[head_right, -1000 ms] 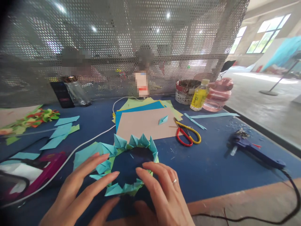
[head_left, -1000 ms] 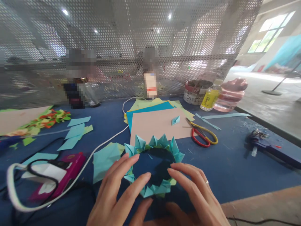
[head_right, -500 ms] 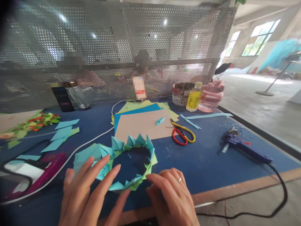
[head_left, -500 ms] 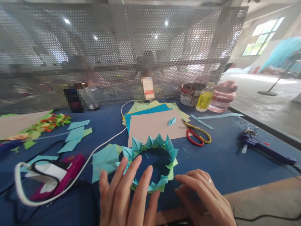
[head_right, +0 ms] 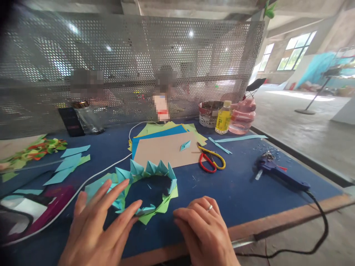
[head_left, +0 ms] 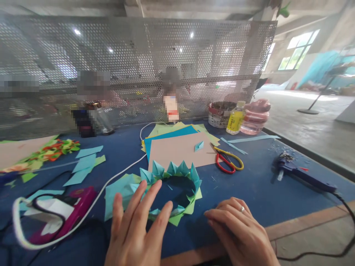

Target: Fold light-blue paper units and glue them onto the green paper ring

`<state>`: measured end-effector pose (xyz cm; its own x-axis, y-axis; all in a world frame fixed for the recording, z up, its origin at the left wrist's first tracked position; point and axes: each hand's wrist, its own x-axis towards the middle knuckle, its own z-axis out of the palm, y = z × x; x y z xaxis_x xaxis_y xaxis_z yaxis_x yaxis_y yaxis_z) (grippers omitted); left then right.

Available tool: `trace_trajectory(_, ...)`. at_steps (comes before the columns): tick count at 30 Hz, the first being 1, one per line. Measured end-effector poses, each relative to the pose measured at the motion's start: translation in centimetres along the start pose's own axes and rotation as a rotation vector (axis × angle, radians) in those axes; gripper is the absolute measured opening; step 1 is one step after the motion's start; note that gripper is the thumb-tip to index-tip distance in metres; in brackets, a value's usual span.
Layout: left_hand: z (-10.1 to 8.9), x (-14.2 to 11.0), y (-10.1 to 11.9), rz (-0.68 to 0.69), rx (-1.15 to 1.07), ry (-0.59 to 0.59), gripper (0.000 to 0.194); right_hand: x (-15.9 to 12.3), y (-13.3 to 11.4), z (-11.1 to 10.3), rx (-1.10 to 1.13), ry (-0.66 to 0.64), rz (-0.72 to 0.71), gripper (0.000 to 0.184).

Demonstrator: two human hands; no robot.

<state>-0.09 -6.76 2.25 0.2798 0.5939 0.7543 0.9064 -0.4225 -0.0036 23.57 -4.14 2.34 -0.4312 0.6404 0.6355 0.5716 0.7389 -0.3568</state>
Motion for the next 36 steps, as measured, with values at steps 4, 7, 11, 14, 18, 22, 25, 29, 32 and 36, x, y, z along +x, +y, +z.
trace_trajectory(4, 0.3, 0.2, -1.4, 0.017, 0.029, 0.018, 0.023, -0.1, -0.1, 0.3, 0.008, -0.041, -0.011, 0.017)
trace_trajectory(7, 0.4, 0.1, -1.7, 0.022, 0.015, -0.007, 0.028, -0.1, -0.1, 0.4, 0.001, -0.025, 0.008, 0.018)
trace_trajectory(11, 0.2, -0.1, -1.2, 0.053, -0.008, -0.098, 0.041, 0.0, 0.0, 0.4, -0.008, -0.005, 0.035, 0.02)
trace_trajectory(14, 0.3, 0.1, -0.6, 0.03, -0.026, -0.111, 0.039, 0.0, 0.2, 0.4, -0.018, -0.005, 0.026, 0.02)
trace_trajectory(18, 0.9, 0.4, -0.4, -0.013, -0.012, -0.061, 0.027, 0.1, 0.2, 0.4, -0.035, -0.002, 0.036, 0.017)
trace_trajectory(22, 1.5, 0.2, -1.1, 0.04, 0.042, -0.038, 0.03, 0.5, 0.3, 0.3, -0.056, -0.021, 0.027, 0.016)
trace_trajectory(25, 1.7, 0.0, -1.4, 0.027, 0.034, -0.015, 0.029, 1.3, 0.6, -0.2, -0.107, 0.005, 0.0, 0.016)
trace_trajectory(29, 1.5, 0.1, -1.1, 0.038, 0.031, -0.061, 0.029, 3.4, 2.2, -1.8, -0.264, -0.036, -0.05, 0.014)
trace_trajectory(32, 1.3, 0.1, -0.8, -0.034, -0.034, -0.047, 0.019, 6.0, 4.4, -3.1, -0.396, -0.142, -0.052, 0.017)
trace_trajectory(36, 1.2, 0.0, -1.0, -0.052, -0.113, -0.021, 0.008, 10.7, 7.8, -3.2, -0.528, -0.345, -0.009, 0.015)
